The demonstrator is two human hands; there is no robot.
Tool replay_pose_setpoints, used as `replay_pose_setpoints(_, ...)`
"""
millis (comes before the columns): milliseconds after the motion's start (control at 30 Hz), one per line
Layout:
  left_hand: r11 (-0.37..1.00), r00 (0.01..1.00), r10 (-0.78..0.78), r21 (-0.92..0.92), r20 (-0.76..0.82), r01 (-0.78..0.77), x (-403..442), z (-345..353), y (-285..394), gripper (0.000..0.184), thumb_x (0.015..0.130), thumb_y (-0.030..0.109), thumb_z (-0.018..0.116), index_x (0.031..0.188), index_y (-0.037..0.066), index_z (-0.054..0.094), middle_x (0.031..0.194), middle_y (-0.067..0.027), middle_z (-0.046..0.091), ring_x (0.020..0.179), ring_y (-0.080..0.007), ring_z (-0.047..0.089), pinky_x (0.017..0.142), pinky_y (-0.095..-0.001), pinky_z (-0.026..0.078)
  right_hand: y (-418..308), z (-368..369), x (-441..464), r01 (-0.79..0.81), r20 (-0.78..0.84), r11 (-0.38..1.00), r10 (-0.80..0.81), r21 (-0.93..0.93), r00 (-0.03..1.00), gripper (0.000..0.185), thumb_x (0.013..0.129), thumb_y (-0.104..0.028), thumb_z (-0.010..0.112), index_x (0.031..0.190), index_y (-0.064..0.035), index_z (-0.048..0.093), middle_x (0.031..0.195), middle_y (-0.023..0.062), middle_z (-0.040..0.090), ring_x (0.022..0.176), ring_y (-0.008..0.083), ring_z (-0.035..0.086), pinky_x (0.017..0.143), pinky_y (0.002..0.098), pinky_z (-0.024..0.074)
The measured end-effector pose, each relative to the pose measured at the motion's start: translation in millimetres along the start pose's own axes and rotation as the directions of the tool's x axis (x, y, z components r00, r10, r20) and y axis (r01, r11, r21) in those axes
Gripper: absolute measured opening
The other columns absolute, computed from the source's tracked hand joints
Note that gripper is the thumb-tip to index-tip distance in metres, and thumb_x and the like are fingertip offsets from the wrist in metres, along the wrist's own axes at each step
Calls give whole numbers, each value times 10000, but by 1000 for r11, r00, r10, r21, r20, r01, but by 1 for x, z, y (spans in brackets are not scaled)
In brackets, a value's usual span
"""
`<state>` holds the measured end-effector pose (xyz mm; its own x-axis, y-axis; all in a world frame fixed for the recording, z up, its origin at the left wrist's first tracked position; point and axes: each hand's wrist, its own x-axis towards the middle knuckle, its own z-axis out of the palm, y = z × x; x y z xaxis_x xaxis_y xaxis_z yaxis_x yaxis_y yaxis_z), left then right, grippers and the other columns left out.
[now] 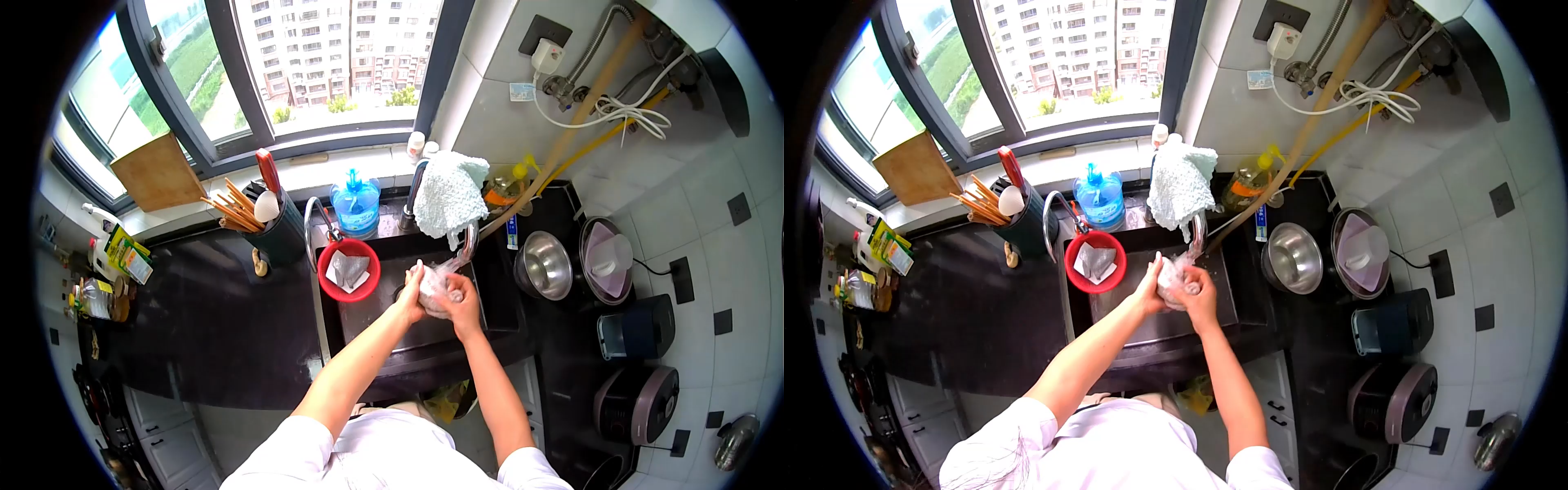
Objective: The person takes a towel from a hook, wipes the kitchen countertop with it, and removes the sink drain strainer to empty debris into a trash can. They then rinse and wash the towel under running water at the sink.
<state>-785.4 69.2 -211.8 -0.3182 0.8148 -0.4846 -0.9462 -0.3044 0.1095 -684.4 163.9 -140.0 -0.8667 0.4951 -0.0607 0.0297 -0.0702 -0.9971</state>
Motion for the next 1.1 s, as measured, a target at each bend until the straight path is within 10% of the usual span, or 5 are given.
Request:
replay_pose_setpoints(433,990,975,128,-78,183,-116,26,-1,-12,387,894,479,556,943,97,591,775,-76,622,615,-183,594,561,-304,512,-16,67,-41,220,-45,486,-476,-846,878,596,805,-385,653,1288,-75,490,1373,199,374,1248,406,349,1023,512,285)
replay_pose_setpoints(700,690,816,577,550,-27,-469,18,-6,-31,219,953,220,473,968,55,616,852,-59,638,790,-174,608,704,-303,500,-5,52,6,-4,-342,743,-304,-670,889,249,859,-267,593,834,-20,586,860,167,585,832,364,565,736,439,444)
replay_pose_setpoints(867,446,718,614,895,-328,28,-18,24,-26,467,850,465,530,1072,71,647,1057,-153,658,1041,-288,595,901,-372,428,43,20,37,-355,-347,789,193,-501,918,350,920,-343,482,916,-29,635,891,187,639,786,288,624,675,405,466)
replay_pose_setpoints(1000,617,822,521,767,-230,-176,2,-20,-30,445,871,399,532,1178,79,570,1192,-130,591,1118,-222,535,934,-342,395,95,-4,55,-458,-198,863,497,213,845,387,951,-341,447,979,3,621,963,65,624,849,173,596,746,323,478)
replay_pose_setpoints(1100,735,852,468,639,-233,-229,-15,6,-22,447,886,380,528,1237,103,523,1214,-124,567,1115,-203,524,936,-338,390,69,-21,49,-189,-145,722,124,-666,982,341,945,-345,475,1133,-96,611,1099,127,635,997,284,600,874,371,448)
